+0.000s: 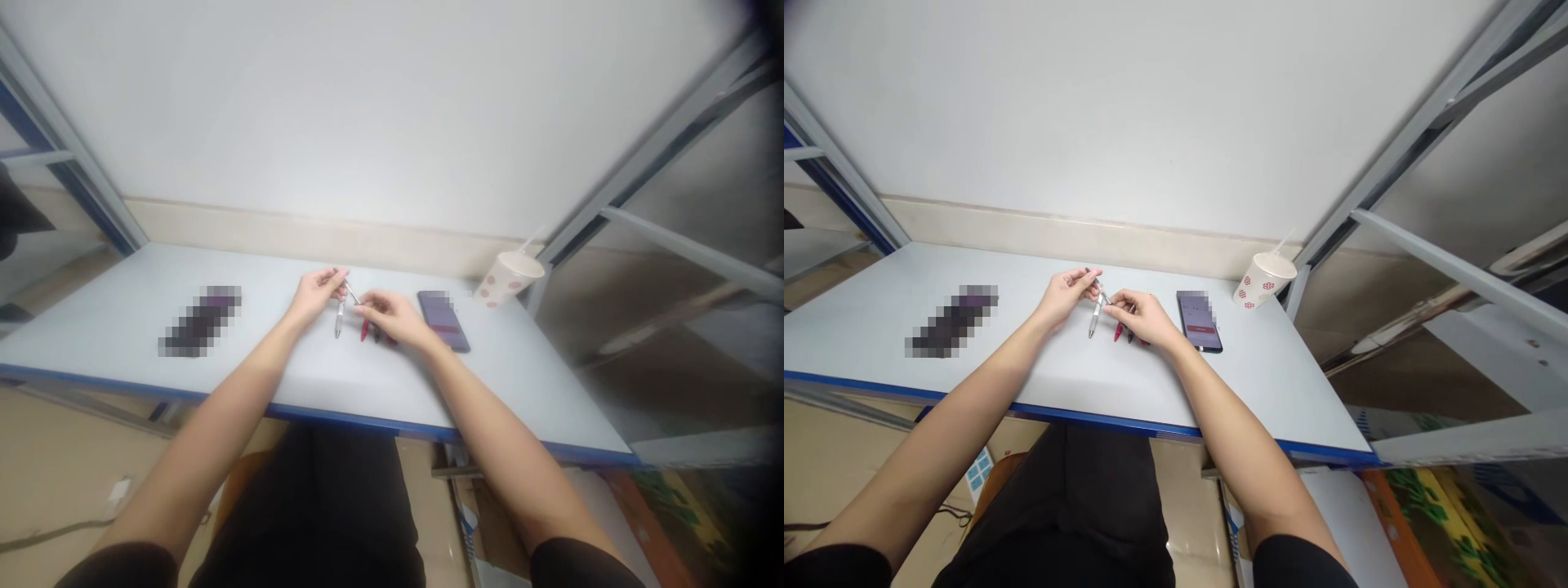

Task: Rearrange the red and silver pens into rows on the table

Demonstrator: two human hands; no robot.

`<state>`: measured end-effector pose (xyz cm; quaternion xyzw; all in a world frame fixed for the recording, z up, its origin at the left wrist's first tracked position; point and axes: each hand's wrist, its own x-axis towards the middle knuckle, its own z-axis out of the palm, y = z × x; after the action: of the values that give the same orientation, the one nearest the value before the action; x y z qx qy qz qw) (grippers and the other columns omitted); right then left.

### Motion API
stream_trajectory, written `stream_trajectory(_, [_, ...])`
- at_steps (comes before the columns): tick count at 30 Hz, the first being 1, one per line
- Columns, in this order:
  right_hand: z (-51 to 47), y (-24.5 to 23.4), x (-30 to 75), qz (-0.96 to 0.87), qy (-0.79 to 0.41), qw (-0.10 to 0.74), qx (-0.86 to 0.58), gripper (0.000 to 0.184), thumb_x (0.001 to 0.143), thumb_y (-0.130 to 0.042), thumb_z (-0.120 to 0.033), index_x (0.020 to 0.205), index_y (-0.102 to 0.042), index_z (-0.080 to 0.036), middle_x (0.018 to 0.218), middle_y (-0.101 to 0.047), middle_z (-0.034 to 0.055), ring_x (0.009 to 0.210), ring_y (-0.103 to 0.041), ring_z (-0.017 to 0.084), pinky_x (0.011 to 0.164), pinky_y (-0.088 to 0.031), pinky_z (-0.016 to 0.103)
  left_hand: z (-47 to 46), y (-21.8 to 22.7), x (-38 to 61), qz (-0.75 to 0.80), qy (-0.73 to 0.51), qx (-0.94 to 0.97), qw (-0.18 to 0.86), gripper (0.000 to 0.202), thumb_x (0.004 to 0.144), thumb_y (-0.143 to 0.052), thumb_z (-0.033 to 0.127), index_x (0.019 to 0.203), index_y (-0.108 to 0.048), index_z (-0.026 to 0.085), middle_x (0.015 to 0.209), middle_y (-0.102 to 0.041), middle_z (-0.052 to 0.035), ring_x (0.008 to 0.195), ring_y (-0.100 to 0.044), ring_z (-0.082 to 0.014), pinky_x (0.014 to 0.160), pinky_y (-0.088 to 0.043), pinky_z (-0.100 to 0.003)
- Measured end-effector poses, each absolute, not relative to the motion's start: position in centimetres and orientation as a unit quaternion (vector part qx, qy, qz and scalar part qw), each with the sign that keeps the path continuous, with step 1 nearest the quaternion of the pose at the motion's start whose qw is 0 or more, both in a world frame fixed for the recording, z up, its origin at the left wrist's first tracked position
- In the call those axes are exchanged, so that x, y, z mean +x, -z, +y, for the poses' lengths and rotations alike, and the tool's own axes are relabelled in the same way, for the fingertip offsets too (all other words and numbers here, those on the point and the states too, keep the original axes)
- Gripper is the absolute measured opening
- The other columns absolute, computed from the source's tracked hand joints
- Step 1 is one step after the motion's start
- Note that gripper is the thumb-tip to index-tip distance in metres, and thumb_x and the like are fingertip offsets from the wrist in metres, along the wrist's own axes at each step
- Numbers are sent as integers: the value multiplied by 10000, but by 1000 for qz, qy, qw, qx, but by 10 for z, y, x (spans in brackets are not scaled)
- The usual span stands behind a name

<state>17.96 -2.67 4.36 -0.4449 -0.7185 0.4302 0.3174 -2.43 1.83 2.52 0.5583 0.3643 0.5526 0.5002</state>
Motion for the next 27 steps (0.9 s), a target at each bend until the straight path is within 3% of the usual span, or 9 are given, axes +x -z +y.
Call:
stream_trajectory(4, [-25, -40, 178, -697, -443, 360, -434, 423, 965, -645, -596, 1138, -637, -209, 632, -548, -46, 455, -597, 141, 356, -359, 213, 15, -25, -20, 380, -510, 555, 535, 274, 966, -693, 221, 1196, -728, 78, 779, -731, -34, 717, -694, -129, 806, -573, -279])
stream_trajectory(9, [-18, -32, 174, -667, -463, 398, -426, 444, 879, -722, -463, 1196, -540, -211, 705, -587, -54, 492, -588, 124, 400, -386, 206, 14, -24, -17, 399, -488, 565, 532, 420, 995, -650, 226, 1371, -662, 40, 933, -793, -114, 809, -737, -174, 867, -586, -327])
stream_trajectory(12, [-15, -33, 173, -640, -471, 417, -441, 561, 802, -702, -312, 1313, -487, -225, 734, -582, -78, 471, -530, 102, 410, -411, 213, 17, -22, -21, 453, -476, 613, 439, 425, 1014, -603, 237, 1402, -659, 73, 1056, -797, -133, 855, -730, -192, 861, -574, -334])
stream_trajectory(16, [-17, -37, 177, -616, -474, 420, -468, 806, 738, -625, -216, 1507, -387, -260, 783, -608, -77, 423, -514, 106, 352, -409, 230, 18, -14, -29, 535, -395, 702, 255, 339, 1004, -592, 262, 1288, -713, 122, 896, -767, -88, 859, -723, -236, 873, -540, -347])
stream_trajectory(21, [-15, -40, 183, -613, -463, 419, -484, 626, 732, -609, -225, 1346, -493, -247, 708, -608, -79, 397, -521, 113, 339, -431, 230, 13, -8, -29, 578, -250, 757, 175, 427, 893, -747, 419, 1256, -667, 208, 835, -732, -63, 812, -710, -287, 786, -520, -357])
stream_trajectory(27, [-11, -39, 184, -592, -455, 434, -505, 460, 736, -643, -270, 1134, -414, -286, 617, -560, -125, 341, -496, 128, 316, -417, 229, 13, -13, -28, 589, -226, 755, 182, 537, 870, -662, 251, 1397, -608, 166, 923, -745, -95, 895, -722, -299, 812, -514, -361])
